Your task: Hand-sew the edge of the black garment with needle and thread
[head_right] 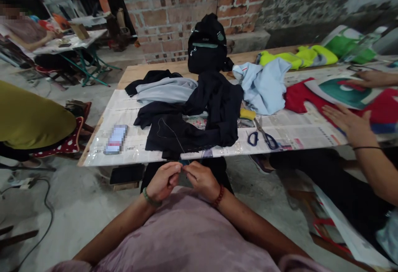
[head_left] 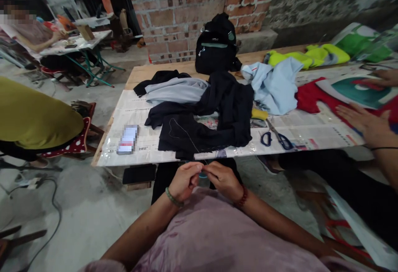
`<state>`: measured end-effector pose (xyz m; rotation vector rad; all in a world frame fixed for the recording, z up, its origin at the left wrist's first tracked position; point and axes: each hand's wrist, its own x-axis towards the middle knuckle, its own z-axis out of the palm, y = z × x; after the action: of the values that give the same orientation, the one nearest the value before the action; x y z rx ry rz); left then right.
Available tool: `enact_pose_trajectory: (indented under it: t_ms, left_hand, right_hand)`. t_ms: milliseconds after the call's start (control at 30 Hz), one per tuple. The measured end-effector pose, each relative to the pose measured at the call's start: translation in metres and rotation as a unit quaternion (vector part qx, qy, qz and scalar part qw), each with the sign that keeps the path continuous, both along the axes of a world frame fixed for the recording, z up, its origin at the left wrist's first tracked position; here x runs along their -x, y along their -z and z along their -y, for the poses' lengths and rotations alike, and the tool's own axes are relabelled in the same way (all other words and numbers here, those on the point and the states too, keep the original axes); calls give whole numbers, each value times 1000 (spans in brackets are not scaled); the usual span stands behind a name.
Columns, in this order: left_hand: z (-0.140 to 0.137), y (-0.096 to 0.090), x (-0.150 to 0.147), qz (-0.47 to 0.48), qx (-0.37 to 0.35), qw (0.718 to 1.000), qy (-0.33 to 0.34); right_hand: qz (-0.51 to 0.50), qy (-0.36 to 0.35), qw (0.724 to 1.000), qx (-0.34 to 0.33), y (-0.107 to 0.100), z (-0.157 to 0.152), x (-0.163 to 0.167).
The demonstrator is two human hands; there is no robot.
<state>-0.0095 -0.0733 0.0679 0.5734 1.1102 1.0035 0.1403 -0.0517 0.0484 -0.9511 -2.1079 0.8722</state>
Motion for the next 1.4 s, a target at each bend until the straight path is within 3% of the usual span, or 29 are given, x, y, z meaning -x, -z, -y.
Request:
enact_pose_trajectory:
  t_ms: [100, 267, 433, 567, 667, 1067, 1400]
  left_hand:
    - [-1, 2, 1, -193, -134, 972, -24]
    - [-2, 9, 11, -410, -361, 838, 4]
    - [1, 16, 15, -512, -414, 749, 73]
    - [3, 12, 15, -568, -409, 710, 82]
    - [3, 8, 15, -569, -410, 709, 76]
    - [2, 12, 12, -507, -396, 765, 42]
    - [2, 13, 13, -466, -416, 781, 25]
  right_hand:
    - [11, -6, 1000, -20, -3, 1, 3]
    - [-19, 24, 1000, 7, -10, -1, 1]
    - [-34, 41, 997, 47, -15, -2, 1]
    - [-29, 50, 997, 53, -17, -1, 3]
    - [-25, 57, 997, 54, -16, -1, 2]
    - [-38, 50, 997, 49, -9, -3, -2]
    - [-30, 36, 998, 44, -6, -2, -2]
